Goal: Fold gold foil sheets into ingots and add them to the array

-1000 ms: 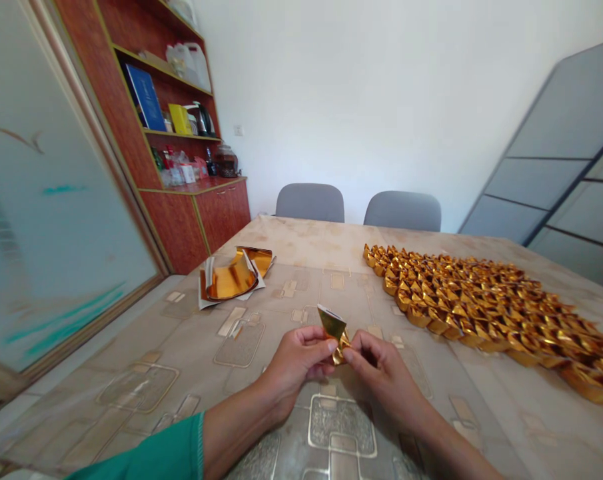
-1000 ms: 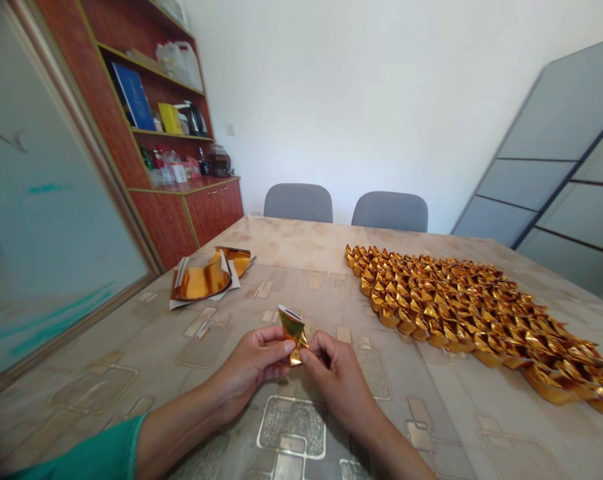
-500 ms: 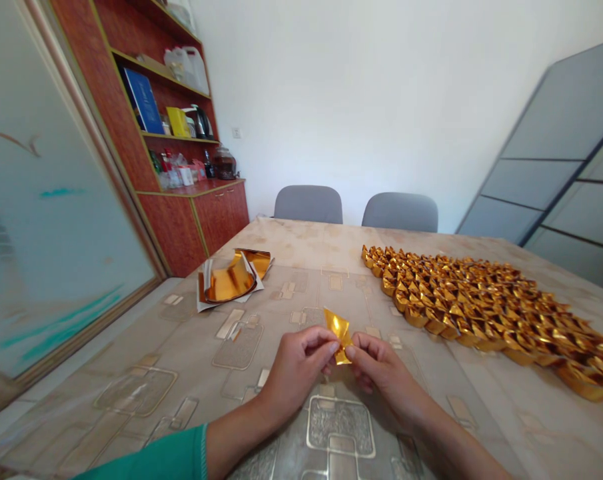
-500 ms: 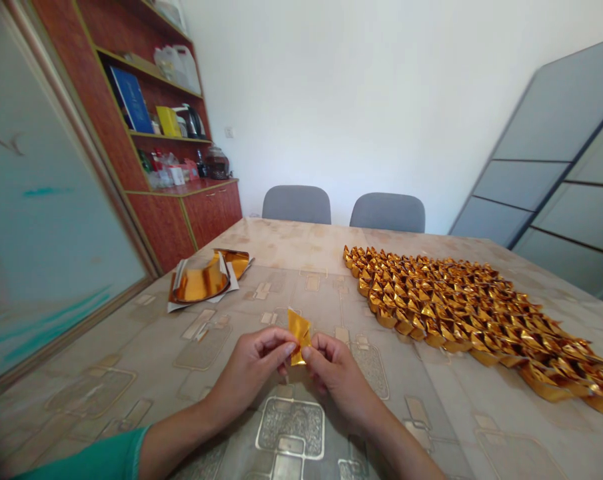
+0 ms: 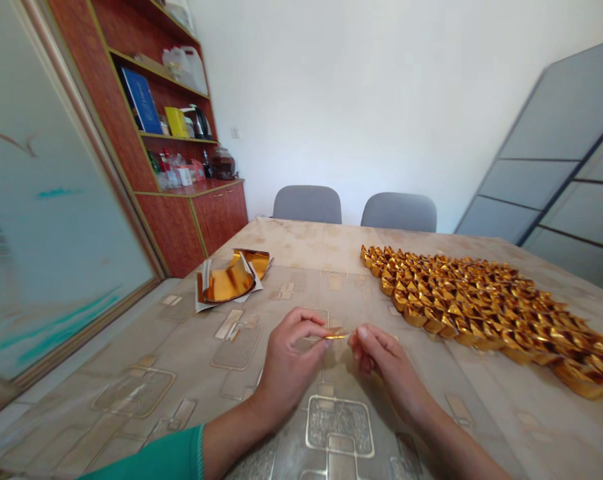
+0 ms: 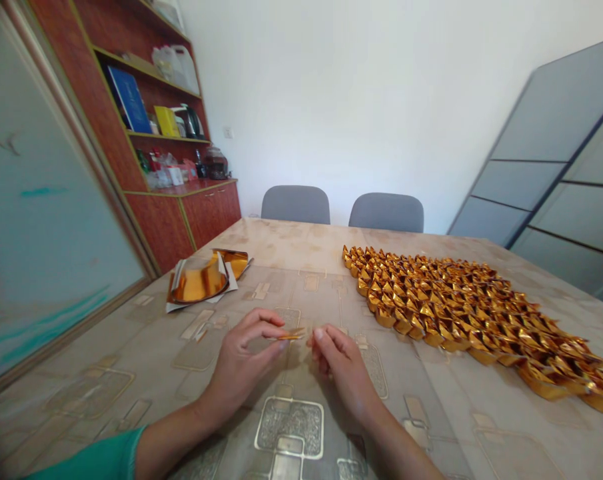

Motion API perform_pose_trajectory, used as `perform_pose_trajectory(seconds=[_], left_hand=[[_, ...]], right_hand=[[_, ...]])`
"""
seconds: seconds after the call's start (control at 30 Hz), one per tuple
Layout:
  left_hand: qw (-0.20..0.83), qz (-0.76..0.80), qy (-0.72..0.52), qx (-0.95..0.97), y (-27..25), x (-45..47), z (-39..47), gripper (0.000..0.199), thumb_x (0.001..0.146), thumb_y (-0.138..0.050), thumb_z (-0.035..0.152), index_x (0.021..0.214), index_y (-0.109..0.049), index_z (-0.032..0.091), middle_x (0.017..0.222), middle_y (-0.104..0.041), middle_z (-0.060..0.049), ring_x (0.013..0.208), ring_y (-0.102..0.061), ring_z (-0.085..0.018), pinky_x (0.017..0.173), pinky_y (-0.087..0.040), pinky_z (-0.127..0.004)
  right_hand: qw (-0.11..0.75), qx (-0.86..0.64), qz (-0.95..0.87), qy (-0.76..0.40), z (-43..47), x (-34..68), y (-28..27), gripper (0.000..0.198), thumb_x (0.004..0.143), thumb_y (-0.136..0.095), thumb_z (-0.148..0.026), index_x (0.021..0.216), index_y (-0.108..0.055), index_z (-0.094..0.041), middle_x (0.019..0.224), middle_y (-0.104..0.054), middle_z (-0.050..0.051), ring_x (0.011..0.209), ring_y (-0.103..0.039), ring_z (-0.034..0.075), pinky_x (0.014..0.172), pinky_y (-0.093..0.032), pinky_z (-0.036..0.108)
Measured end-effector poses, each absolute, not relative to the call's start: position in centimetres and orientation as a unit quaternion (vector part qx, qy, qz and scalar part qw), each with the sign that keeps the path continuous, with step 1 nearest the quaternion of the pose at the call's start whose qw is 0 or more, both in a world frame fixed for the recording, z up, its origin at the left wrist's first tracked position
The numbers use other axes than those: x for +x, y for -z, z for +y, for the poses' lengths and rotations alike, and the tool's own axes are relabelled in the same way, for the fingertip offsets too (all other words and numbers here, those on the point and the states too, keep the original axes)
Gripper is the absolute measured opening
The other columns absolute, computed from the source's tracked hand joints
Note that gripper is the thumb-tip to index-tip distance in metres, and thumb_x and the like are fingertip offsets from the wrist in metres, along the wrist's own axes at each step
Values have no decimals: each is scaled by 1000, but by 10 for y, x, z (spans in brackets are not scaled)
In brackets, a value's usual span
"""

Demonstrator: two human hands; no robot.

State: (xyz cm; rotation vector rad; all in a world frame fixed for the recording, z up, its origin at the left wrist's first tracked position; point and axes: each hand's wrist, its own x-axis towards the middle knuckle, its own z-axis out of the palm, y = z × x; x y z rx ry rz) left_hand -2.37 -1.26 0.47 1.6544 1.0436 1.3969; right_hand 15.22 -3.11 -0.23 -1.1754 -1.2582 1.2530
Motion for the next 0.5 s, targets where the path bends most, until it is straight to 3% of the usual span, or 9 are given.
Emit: perform_pose_trajectory(seconds=[0.03,0.1,0.17,0.33,0.5], left_hand=[[416,411,-544,602,-6,-23,-12,2,71,-71,20,69,-72,20,82,-66,-4,81,-60,-19,76,-45,-29],[516,419,-528,528,-7,-21,-10,12,70,-74,27,67,-68,18,72,-65,-2,70,-59,-17,69,-45,-27],[573,419,-510,487,-5,-18,-10,19,68,-77,32,67,-65,16,65,-63,0,63,-56,-14,63,-44,-24],[611,410,-485,473,3,-16,-12,23,67,-79,33,69,-65,15,67,-62,1,61,-54,-11,57,-42,-21],[651,398,-469,445,5,-14,-14,26,66,-81,31,78,-67,13,75,-66,-2,67,-58,-12,60,-45,-21]], right_hand=[[500,-483,-532,-483,-31,153,2,40,85,-56,-59,81,-61,-19,69,-54,-1,60,-47,14,55,-38,25],[507,-466,-562,-458,-31,153,3,33,86,-60,-53,93,-62,-21,84,-59,2,76,-53,17,67,-43,27],[490,-438,-579,-482,-30,151,7,30,86,-61,-50,96,-62,-21,88,-61,3,80,-55,18,72,-44,29],[478,-428,-558,-527,-28,144,16,29,85,-64,-46,73,-54,-20,71,-55,-1,65,-48,15,59,-39,26],[485,-445,-553,-511,-29,143,16,31,83,-65,-45,69,-51,-20,65,-50,-2,61,-45,14,55,-36,25]])
